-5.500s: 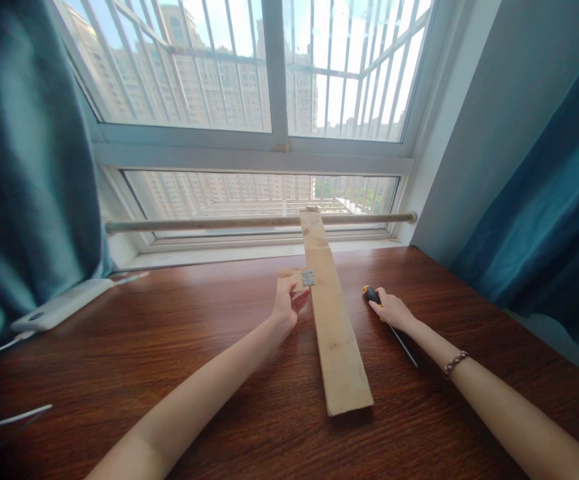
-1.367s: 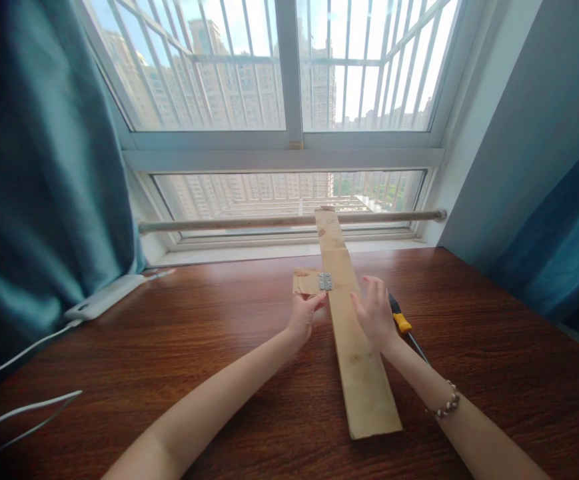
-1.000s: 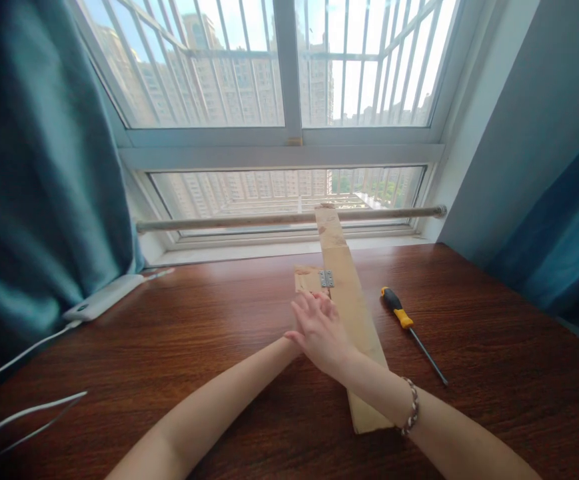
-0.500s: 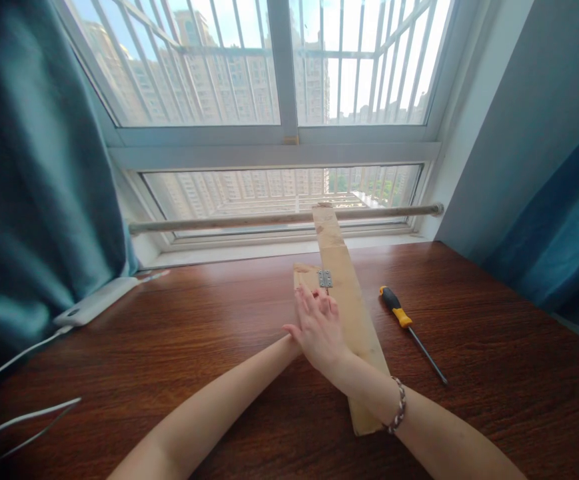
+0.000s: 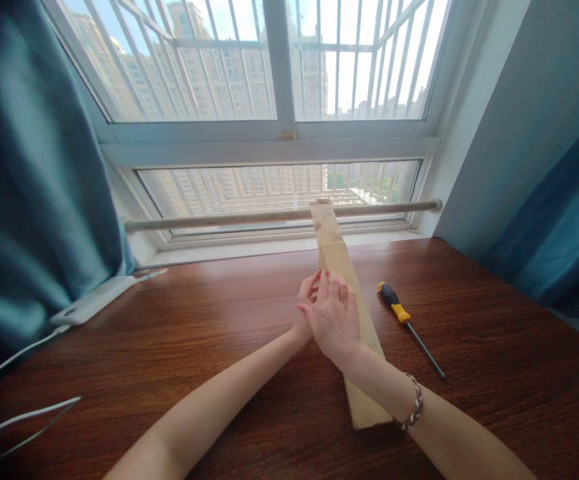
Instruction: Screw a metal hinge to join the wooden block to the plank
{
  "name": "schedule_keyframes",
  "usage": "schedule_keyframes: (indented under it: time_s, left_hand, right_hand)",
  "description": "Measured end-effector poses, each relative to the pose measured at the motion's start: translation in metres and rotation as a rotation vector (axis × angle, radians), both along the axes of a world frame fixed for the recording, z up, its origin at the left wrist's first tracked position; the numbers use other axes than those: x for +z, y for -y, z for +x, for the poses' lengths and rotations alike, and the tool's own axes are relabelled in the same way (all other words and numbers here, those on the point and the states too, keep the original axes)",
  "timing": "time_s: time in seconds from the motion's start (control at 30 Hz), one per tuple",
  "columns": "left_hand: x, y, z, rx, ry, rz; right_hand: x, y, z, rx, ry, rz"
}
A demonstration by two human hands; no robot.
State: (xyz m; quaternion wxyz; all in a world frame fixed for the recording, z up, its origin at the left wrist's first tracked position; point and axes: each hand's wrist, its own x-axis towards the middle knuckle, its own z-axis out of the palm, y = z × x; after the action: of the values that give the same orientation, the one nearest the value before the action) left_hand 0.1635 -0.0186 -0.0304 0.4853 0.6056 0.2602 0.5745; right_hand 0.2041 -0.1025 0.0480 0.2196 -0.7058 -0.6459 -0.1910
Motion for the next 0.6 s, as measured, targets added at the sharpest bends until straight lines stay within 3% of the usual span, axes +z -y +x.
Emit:
schedule_keyframes:
  time_s: [0.13,0.33,0.6]
  left_hand:
    - [-0.001,-0.003,-0.007,0.084,-0.148,0.124]
    - [0.002,0.005,-0.008,0.158,-0.436,0.374]
    - [0.003,0.009,-0.011,0.207,-0.661,0.424]
  right_hand:
    - [0.000,-0.001,0.024,-0.053,-0.062,0.012]
    - [-0.039,-0.011,0.072,0.052,-0.307,-0.049]
    - [-0.061,-0.019,0.102,0.131,-0.594,-0.044]
